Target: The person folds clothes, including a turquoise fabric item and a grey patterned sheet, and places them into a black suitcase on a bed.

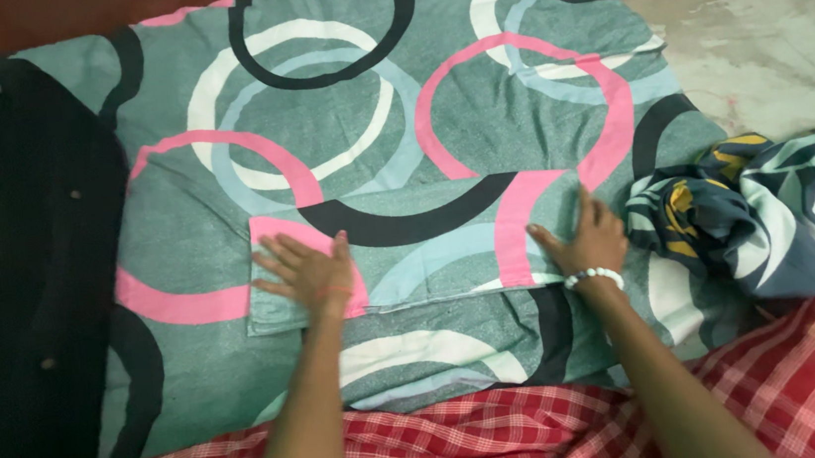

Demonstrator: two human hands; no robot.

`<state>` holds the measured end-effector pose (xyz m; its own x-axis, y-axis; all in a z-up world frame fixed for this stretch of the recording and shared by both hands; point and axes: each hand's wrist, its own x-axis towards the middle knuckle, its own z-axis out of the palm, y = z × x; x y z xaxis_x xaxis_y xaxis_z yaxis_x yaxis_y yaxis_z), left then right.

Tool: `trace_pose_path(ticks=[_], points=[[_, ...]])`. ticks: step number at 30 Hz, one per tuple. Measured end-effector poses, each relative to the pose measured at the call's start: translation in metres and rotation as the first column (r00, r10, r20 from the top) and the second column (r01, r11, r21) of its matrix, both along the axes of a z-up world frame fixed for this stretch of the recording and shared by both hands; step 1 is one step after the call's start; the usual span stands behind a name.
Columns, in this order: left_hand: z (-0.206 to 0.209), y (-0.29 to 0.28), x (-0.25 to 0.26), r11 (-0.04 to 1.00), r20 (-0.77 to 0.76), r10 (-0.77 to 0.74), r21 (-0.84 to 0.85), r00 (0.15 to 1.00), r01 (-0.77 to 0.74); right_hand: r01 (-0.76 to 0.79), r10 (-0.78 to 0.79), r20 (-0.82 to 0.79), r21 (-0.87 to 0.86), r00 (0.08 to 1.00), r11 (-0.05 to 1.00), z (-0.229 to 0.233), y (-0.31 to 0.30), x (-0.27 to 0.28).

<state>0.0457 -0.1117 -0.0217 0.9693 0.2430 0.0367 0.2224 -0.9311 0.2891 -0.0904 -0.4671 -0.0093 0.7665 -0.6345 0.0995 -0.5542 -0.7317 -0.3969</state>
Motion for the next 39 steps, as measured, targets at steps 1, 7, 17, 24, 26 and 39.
trace_pose_path(ticks=[1, 7, 17, 24, 26, 39], points=[[0.002, -0.017, -0.009, 0.999, 0.055, -0.033, -0.008, 0.998, 0.033, 0.049, -0.049, -0.010, 0.020, 0.999, 0.999, 0.004, 0.000, -0.004], [0.027, -0.154, -0.081, 0.784, 0.222, -0.592, -0.063, 0.775, 0.617, 0.112, -0.126, 0.056, 0.208, 0.990, 0.972, -0.008, -0.047, -0.012], [-0.017, -0.196, -0.093, 0.698, 0.224, -0.681, -0.092, 0.697, 0.711, -0.220, -0.345, 0.670, 0.609, 0.658, 0.762, -0.018, -0.004, -0.006], [-0.026, -0.195, -0.022, 0.388, 0.169, -0.252, -0.885, 0.953, 0.259, -0.403, 0.195, 0.667, 0.172, 0.719, 0.899, 0.019, 0.079, -0.017], [-0.014, -0.185, -0.012, 0.179, -0.136, -0.289, -0.980, 0.948, -0.086, -0.435, 0.325, 0.622, 0.029, 0.713, 0.900, 0.020, 0.088, -0.023], [-0.026, -0.218, -0.042, 0.316, 0.080, -0.762, -0.820, 0.643, 0.477, -0.090, -0.262, 0.668, 0.444, 0.697, 0.892, -0.063, 0.046, 0.000]])
